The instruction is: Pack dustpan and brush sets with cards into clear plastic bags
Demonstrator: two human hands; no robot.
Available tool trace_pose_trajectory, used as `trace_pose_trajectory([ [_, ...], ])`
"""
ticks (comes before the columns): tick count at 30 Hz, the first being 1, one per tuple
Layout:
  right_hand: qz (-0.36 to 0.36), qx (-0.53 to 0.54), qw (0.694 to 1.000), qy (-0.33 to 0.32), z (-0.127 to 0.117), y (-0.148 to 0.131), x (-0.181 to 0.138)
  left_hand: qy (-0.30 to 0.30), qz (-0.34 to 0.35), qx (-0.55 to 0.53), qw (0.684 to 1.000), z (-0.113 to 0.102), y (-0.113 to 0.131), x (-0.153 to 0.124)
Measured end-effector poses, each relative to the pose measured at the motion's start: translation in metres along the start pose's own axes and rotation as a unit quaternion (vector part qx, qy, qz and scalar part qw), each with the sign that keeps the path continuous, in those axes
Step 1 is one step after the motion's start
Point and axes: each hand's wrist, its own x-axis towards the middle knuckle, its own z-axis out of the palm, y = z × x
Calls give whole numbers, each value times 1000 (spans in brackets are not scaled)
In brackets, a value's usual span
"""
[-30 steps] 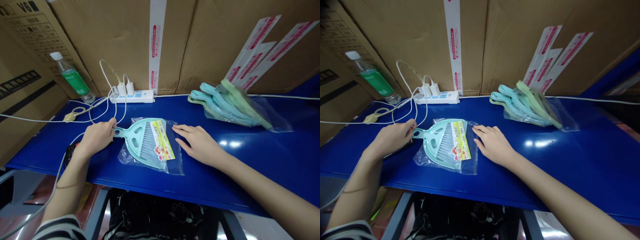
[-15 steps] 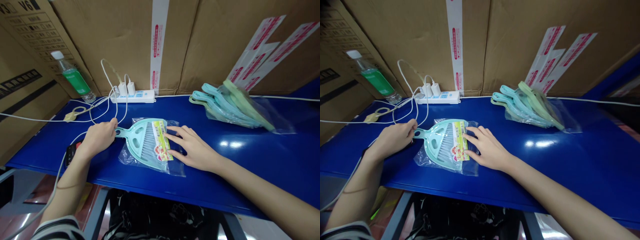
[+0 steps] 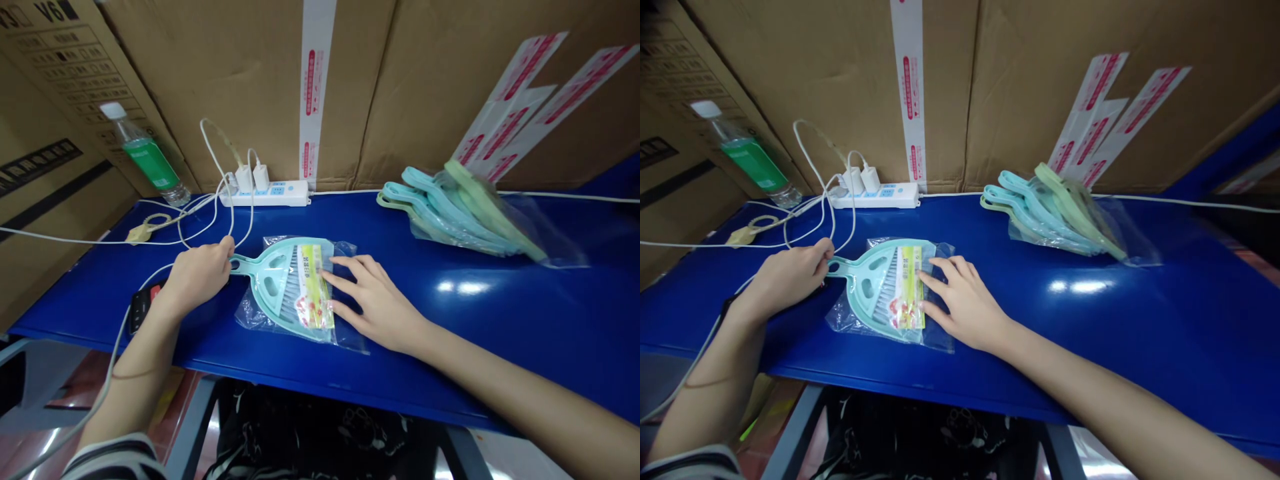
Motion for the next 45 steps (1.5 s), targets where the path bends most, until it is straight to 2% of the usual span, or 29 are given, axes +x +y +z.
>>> trace_pose_trajectory([
  [10, 5, -56, 997, 46, 4, -7, 0, -2, -1, 1, 1000, 0, -1, 0],
  [19, -23, 19, 998, 49, -3, 3, 0, -5, 0, 3, 1000, 0, 0, 0],
  [26, -8, 29, 998, 62, 3, -1, 0, -8, -3, -1, 1000, 0, 0, 0],
  [31, -2, 62, 996, 58, -3, 5, 1, -17, -5, -3, 1000, -2, 1, -1],
  [35, 11, 27, 997, 67, -7, 19, 3, -14, -4, -5, 1000, -2, 1, 0],
  [39, 30, -27, 999, 34, -3, 32, 3, -13, -3, -7, 1000, -2, 0, 0],
  [45, 45, -5, 999, 2, 1, 39, 2, 13, 19, -20, 1000, 3, -5, 2],
])
